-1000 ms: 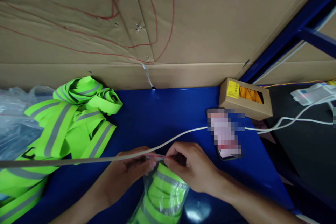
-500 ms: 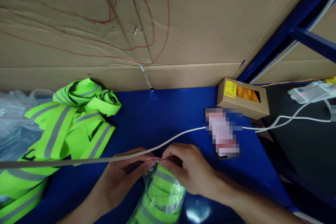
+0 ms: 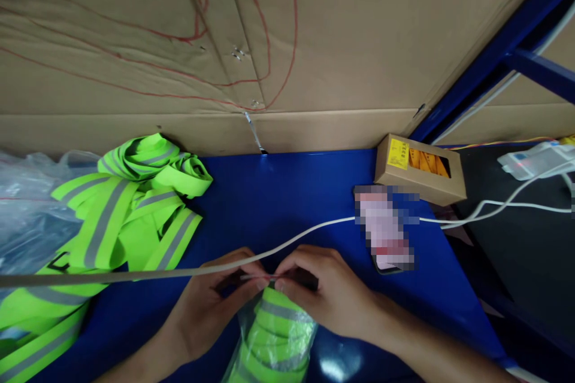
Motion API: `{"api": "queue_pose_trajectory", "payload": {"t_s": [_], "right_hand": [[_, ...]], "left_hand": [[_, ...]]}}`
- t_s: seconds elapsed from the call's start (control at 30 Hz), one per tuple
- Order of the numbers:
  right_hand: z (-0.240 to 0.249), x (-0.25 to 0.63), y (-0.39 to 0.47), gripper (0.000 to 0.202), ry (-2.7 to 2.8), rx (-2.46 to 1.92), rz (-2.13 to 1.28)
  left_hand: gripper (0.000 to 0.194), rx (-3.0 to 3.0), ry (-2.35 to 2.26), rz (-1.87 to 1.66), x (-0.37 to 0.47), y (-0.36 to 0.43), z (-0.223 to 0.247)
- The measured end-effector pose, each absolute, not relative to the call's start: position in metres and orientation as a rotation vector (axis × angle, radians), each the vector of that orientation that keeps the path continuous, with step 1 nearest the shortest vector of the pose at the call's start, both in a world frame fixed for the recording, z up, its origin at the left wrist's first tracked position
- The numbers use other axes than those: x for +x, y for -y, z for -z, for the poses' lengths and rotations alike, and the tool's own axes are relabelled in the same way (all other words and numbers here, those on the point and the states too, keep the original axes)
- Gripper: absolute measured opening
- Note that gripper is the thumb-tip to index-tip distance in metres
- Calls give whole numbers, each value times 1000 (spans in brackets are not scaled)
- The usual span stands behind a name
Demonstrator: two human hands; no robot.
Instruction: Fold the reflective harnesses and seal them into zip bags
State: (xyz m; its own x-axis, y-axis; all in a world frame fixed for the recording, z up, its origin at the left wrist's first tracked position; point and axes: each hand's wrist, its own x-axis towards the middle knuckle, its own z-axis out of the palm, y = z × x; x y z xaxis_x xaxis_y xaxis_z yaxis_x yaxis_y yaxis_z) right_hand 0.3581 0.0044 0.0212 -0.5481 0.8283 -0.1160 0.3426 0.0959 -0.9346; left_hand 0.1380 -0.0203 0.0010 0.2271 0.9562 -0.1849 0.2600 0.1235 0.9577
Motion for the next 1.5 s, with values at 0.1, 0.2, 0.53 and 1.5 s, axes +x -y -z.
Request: {"api": "queue_pose_trajectory", "payload": {"t_s": [0.1, 0.2, 0.53, 1.5], "right_hand": [[-22, 362, -7, 12, 1893, -1213, -1475], [-19, 366, -7, 16, 1833, -1245, -1473], [-9, 376, -22, 23, 1782, -1243, -1634], [9, 371, -30, 55, 965, -1002, -1609]], "left_hand": [[29, 1308, -1256, -726, 135, 13, -1], [37, 1164, -1169, -636, 132, 6, -3], [39, 1181, -1172, -728, 124, 1, -5], [81, 1085, -1270, -1049, 118, -3, -22]]}}
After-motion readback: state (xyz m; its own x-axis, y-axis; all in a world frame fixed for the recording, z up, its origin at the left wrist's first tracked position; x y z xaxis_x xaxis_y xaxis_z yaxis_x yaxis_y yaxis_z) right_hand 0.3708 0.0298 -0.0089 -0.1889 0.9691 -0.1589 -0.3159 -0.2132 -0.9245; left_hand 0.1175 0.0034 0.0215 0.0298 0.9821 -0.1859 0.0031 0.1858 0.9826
